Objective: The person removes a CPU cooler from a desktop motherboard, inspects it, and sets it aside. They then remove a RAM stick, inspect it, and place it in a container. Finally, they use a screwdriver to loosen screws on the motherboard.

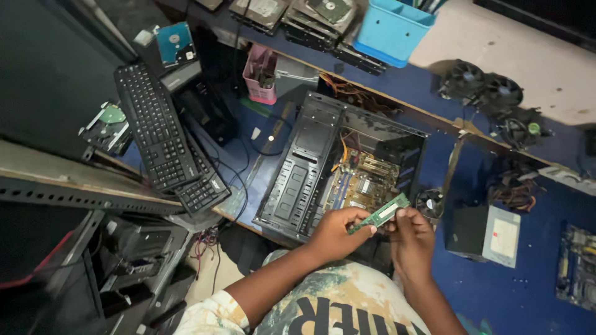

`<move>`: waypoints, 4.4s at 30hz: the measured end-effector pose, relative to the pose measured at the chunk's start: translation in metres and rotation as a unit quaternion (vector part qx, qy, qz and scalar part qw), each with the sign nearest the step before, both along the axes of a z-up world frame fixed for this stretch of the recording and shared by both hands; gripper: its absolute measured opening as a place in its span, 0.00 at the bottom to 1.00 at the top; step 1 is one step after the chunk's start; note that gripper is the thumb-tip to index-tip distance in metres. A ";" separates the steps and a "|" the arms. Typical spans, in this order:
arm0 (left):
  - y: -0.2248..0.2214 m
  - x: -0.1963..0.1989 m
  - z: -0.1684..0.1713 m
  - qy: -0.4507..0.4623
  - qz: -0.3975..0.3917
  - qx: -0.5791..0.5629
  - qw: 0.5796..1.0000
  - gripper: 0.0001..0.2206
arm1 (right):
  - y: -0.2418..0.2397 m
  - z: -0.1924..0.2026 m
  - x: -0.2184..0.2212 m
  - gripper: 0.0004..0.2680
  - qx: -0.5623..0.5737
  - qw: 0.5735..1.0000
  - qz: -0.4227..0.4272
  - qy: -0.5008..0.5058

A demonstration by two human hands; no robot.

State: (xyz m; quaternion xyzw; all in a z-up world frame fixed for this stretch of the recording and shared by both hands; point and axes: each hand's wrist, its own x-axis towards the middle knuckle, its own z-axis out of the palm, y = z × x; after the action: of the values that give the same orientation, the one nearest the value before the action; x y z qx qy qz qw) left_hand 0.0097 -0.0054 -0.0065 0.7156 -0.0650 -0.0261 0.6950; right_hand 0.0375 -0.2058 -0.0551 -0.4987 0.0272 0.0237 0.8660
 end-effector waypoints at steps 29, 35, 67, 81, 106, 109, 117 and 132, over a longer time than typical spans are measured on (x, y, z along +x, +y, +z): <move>-0.013 0.010 -0.019 0.048 -0.031 -0.034 0.998 0.10 | -0.017 -0.029 0.015 0.03 0.036 0.997 -0.053 0.036; -0.016 0.015 -0.031 0.029 0.000 -0.098 0.995 0.09 | -0.002 -0.036 0.002 0.04 -0.010 0.997 0.029 0.067; 0.288 0.354 -0.173 0.138 0.416 -0.239 0.867 0.20 | -0.041 -0.108 -0.030 0.02 -0.447 0.889 -0.104 0.002; 0.284 0.307 -0.212 0.063 0.485 0.145 0.860 0.23 | -0.025 -0.075 -0.019 0.02 -0.477 0.870 -0.087 -0.090; 0.218 0.202 -0.135 -0.077 0.487 -0.081 0.866 0.14 | -0.024 -0.079 -0.018 0.03 -0.466 0.875 -0.093 -0.098; 0.211 0.190 -0.117 -0.067 0.494 -0.017 0.867 0.16 | -0.028 -0.084 -0.019 0.03 -0.467 0.879 -0.090 -0.039; 0.201 0.158 -0.096 -0.013 0.432 -0.139 0.891 0.13 | -0.027 -0.081 -0.017 0.03 -0.492 0.862 -0.092 -0.075; 0.203 0.122 -0.173 -0.029 0.449 0.041 0.892 0.14 | -0.034 -0.091 -0.017 0.03 -0.464 0.879 -0.082 -0.071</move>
State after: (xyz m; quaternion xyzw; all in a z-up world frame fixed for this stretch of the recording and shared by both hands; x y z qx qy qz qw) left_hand 0.1320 0.1979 -0.1796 0.6967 0.2441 0.3065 0.6008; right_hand 0.0204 -0.2393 -0.1463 -0.8396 0.0142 -0.0981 0.5340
